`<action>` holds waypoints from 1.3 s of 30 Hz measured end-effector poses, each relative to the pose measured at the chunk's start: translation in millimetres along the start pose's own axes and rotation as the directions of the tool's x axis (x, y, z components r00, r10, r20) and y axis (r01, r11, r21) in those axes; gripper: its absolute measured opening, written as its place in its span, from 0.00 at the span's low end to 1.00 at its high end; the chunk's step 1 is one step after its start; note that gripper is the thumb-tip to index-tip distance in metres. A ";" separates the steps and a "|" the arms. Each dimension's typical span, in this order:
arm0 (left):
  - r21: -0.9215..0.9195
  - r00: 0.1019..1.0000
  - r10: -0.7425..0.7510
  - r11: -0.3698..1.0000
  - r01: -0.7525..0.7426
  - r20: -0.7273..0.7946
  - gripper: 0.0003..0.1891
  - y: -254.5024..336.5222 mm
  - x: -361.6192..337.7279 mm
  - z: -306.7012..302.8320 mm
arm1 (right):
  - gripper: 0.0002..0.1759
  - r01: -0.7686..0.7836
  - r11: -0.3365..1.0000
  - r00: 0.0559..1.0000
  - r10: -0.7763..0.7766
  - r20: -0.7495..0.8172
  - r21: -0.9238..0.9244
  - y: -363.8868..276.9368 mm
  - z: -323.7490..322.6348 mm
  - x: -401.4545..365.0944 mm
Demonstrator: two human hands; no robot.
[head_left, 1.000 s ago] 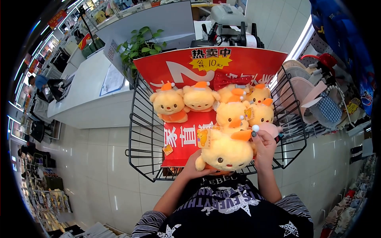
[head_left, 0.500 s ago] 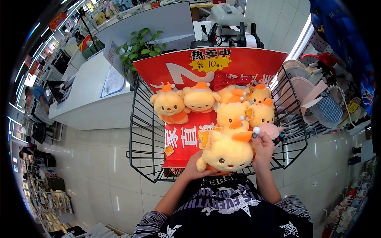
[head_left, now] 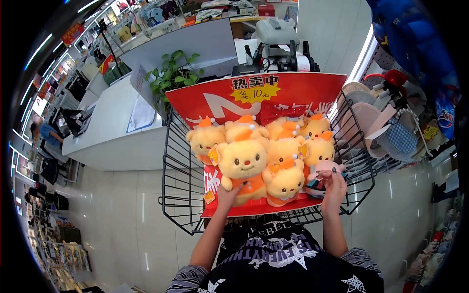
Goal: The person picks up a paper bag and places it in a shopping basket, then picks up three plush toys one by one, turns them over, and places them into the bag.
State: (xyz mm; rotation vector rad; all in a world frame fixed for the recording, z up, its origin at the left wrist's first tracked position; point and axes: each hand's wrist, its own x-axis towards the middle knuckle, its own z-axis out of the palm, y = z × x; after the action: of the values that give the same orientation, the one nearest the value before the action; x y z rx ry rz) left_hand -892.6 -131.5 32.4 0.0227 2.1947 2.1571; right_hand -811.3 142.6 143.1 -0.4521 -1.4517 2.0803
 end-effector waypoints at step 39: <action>0.413 0.884 -0.202 0.911 0.010 0.423 0.30 -7.3 -21.4 33.2 | 0.19 0.337 0.557 0.916 -0.009 0.400 -0.759 116.7 -1.4 30.7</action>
State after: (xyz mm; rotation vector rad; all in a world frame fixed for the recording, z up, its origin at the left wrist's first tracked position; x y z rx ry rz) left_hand -869.2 -99.7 25.3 0.3792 2.2281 1.4151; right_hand -863.8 132.2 34.9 -0.2349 -2.5666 1.2203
